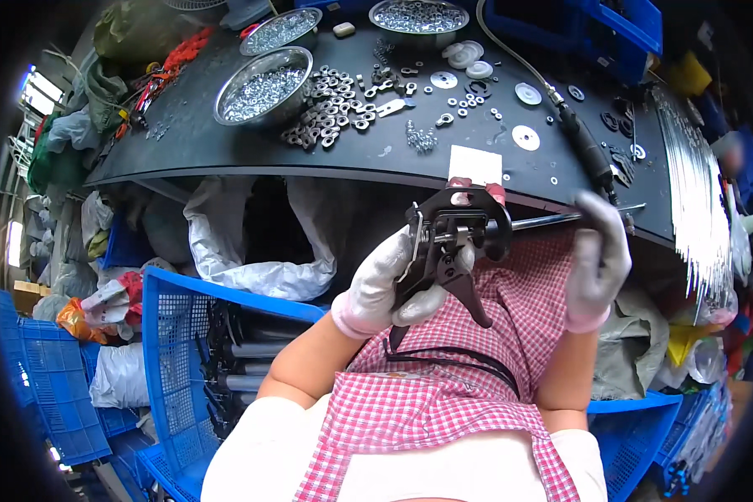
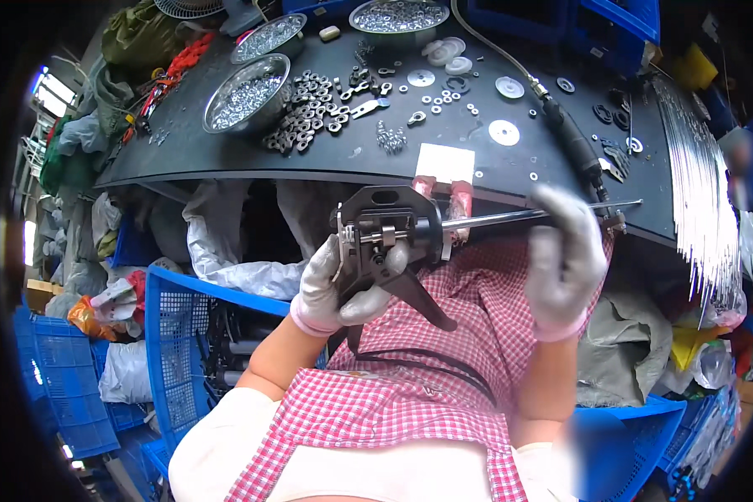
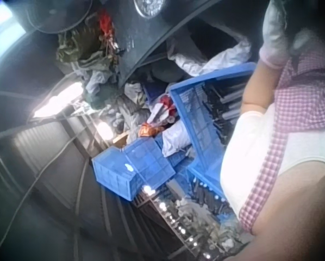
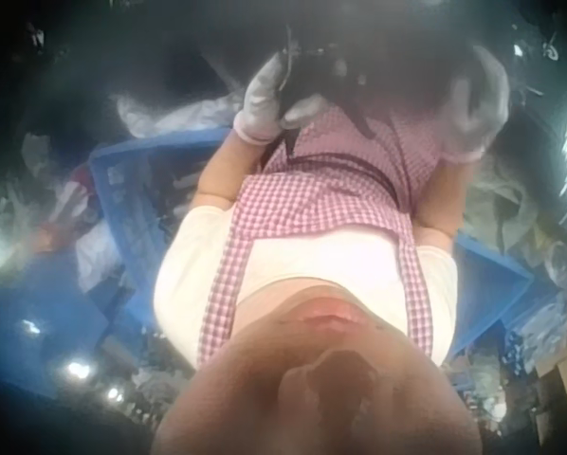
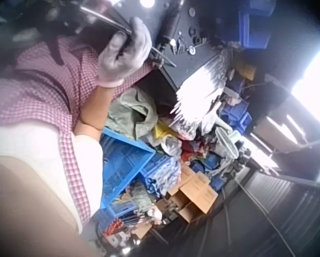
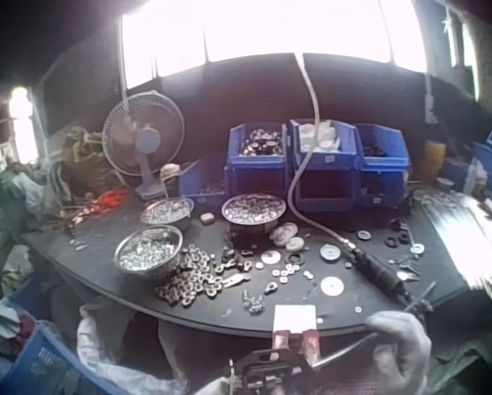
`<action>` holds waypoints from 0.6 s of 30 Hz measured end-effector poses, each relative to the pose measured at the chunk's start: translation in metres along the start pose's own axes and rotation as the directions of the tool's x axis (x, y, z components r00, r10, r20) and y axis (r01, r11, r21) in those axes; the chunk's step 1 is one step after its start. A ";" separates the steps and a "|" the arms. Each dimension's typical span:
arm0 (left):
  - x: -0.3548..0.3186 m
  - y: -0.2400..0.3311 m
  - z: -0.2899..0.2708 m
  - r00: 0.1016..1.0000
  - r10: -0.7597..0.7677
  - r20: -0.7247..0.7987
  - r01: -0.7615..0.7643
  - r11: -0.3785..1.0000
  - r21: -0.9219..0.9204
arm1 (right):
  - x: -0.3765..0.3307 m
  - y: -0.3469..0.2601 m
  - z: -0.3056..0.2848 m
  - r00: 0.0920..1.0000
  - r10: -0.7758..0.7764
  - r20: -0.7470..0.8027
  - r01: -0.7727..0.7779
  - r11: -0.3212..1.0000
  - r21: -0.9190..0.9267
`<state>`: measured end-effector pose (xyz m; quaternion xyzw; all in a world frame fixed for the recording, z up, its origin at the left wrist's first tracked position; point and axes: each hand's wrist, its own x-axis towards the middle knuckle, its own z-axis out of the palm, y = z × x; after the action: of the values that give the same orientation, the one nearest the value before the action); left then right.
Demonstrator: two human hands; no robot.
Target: The recorder assembles the various metal and plastic components of a manual caulking gun at an industrial workbench.
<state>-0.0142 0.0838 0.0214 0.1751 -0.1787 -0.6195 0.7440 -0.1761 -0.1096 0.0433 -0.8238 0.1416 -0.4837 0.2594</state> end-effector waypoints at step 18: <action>-0.046 0.043 0.017 0.999 0.047 0.003 -0.046 0.971 0.234 | 0.033 -0.072 -0.022 0.604 0.219 0.766 -0.213 0.971 -0.109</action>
<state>0.0068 0.1360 0.0543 0.2581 -0.2535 -0.5763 0.7328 -0.1805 -0.0723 0.1168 -0.9287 0.1167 -0.0484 0.3486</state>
